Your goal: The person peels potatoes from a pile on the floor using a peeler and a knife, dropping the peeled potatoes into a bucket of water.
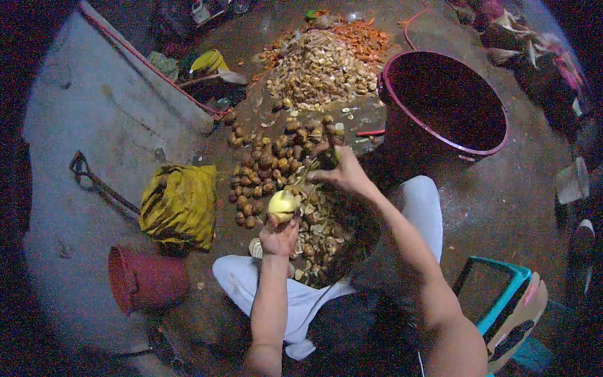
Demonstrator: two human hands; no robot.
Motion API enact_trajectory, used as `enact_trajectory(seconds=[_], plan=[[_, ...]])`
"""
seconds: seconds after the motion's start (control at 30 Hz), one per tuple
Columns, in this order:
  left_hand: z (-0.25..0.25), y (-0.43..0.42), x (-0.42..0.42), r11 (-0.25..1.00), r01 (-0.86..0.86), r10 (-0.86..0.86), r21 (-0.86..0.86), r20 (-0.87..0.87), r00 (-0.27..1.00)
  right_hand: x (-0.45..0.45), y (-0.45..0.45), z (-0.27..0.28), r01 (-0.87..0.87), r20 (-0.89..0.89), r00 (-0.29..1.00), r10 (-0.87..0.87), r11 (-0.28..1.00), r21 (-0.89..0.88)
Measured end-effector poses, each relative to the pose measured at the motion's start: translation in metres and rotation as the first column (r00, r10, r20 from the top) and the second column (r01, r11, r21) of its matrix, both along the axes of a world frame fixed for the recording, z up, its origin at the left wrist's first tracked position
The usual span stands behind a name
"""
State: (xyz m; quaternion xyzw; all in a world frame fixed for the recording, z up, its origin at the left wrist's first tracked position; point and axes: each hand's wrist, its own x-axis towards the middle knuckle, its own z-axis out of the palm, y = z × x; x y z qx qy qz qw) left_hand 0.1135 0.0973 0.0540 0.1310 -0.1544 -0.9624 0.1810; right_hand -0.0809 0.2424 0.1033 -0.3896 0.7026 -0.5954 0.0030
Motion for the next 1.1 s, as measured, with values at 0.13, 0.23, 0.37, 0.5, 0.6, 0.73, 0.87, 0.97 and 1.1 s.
enact_trajectory(seconds=[0.13,0.23,0.37,0.5,0.6,0.73,0.87,0.97,1.1], plan=[[-0.008,-0.003,0.005,0.989,0.039,-0.031,-0.145,0.054,0.998,0.017,0.003,0.006,-0.077,0.087,0.993,0.079,0.997,-0.026],[-0.010,-0.010,0.008,0.984,0.171,-0.170,0.043,-0.044,0.985,-0.010,0.007,0.001,0.016,0.335,0.941,-0.049,0.995,0.102],[0.006,-0.008,0.005,0.961,0.110,-0.127,-0.255,-0.051,0.991,0.015,0.000,0.017,-0.075,0.073,0.995,0.071,0.995,0.060],[0.003,0.008,0.007,0.928,-0.075,0.093,-0.364,0.030,0.995,0.003,-0.002,0.000,0.041,0.120,0.992,-0.049,0.997,0.070],[0.011,0.001,0.004,0.988,0.085,-0.095,-0.131,-0.067,0.993,-0.003,0.001,0.000,-0.002,0.271,0.962,-0.003,1.000,0.017],[0.006,-0.003,0.010,0.913,0.053,-0.026,-0.405,0.073,0.997,0.018,0.000,0.010,-0.100,-0.028,0.995,0.100,0.995,0.006],[-0.004,-0.004,0.003,0.985,0.028,-0.051,-0.170,-0.136,0.989,-0.006,0.008,0.000,0.033,0.248,0.966,-0.069,0.989,0.147],[0.021,-0.001,0.004,0.921,0.010,-0.028,-0.389,-0.040,0.999,0.013,0.002,0.020,-0.067,0.161,0.985,0.060,0.997,0.044],[0.015,0.002,0.003,0.907,-0.022,-0.006,-0.420,-0.066,0.998,0.011,0.003,0.009,-0.006,0.160,0.987,-0.007,0.997,0.081]])
